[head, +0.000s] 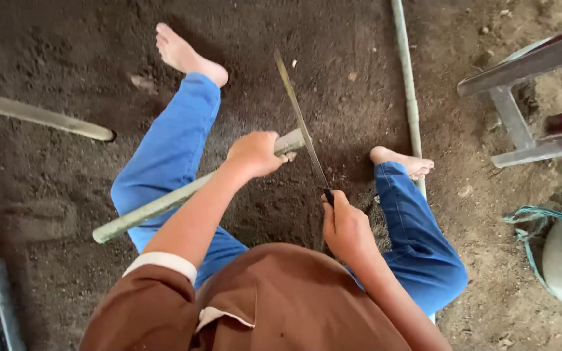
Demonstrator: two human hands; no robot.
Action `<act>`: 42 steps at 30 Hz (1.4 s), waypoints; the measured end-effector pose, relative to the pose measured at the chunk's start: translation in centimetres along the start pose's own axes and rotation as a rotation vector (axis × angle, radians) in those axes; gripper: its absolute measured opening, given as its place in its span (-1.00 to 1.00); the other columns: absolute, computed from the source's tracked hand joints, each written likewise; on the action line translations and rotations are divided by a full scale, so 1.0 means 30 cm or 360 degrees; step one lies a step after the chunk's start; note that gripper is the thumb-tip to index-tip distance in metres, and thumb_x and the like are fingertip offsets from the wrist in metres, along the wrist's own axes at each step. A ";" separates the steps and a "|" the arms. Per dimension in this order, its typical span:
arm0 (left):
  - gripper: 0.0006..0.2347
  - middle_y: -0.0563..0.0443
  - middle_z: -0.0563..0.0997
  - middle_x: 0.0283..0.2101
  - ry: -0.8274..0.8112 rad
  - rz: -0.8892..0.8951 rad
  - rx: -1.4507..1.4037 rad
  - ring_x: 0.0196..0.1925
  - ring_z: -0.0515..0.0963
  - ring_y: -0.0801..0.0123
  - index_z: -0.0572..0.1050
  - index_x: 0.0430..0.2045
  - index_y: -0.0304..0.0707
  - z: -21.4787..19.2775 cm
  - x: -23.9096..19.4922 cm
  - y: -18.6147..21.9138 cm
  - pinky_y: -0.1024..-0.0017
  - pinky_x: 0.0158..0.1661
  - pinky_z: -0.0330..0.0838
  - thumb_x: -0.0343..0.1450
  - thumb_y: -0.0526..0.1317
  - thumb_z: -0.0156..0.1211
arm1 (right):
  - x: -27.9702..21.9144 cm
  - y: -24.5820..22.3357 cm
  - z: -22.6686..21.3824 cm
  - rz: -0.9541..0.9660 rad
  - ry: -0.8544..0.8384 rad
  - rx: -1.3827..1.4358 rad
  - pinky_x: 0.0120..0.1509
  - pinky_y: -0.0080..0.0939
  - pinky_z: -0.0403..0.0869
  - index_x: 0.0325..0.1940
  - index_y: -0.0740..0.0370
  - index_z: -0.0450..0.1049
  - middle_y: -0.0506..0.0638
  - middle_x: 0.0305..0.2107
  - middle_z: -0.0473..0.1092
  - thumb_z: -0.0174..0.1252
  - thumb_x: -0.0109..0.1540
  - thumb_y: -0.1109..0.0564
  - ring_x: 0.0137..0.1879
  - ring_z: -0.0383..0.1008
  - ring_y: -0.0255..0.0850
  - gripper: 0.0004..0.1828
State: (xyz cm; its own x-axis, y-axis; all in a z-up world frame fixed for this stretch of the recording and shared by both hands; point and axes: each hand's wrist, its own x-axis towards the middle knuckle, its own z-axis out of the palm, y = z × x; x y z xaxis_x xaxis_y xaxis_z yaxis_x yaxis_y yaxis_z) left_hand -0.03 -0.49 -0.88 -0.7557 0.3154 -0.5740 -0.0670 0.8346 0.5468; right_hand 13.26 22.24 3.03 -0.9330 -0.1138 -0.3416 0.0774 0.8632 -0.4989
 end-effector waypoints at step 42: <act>-0.64 -0.24 0.72 -0.12 0.0034 0.0086 0.0203 -0.05 0.75 0.02 0.57 0.12 -0.42 0.036 0.043 -0.047 0.13 0.02 0.63 0.52 -0.13 0.21 | -0.016 0.045 0.102 -0.0028 -0.0171 -0.0352 -0.21 0.21 0.63 0.24 0.19 0.29 0.22 -0.44 0.59 -0.22 0.51 0.09 -0.34 0.69 0.16 -0.72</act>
State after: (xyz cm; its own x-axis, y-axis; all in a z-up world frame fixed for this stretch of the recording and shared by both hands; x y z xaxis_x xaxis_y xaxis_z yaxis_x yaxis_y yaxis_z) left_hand -0.22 -0.77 -3.04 -0.7699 0.3530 -0.5317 0.0567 0.8677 0.4939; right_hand 14.88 21.97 0.08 -0.8899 -0.1711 -0.4229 -0.0285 0.9460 -0.3228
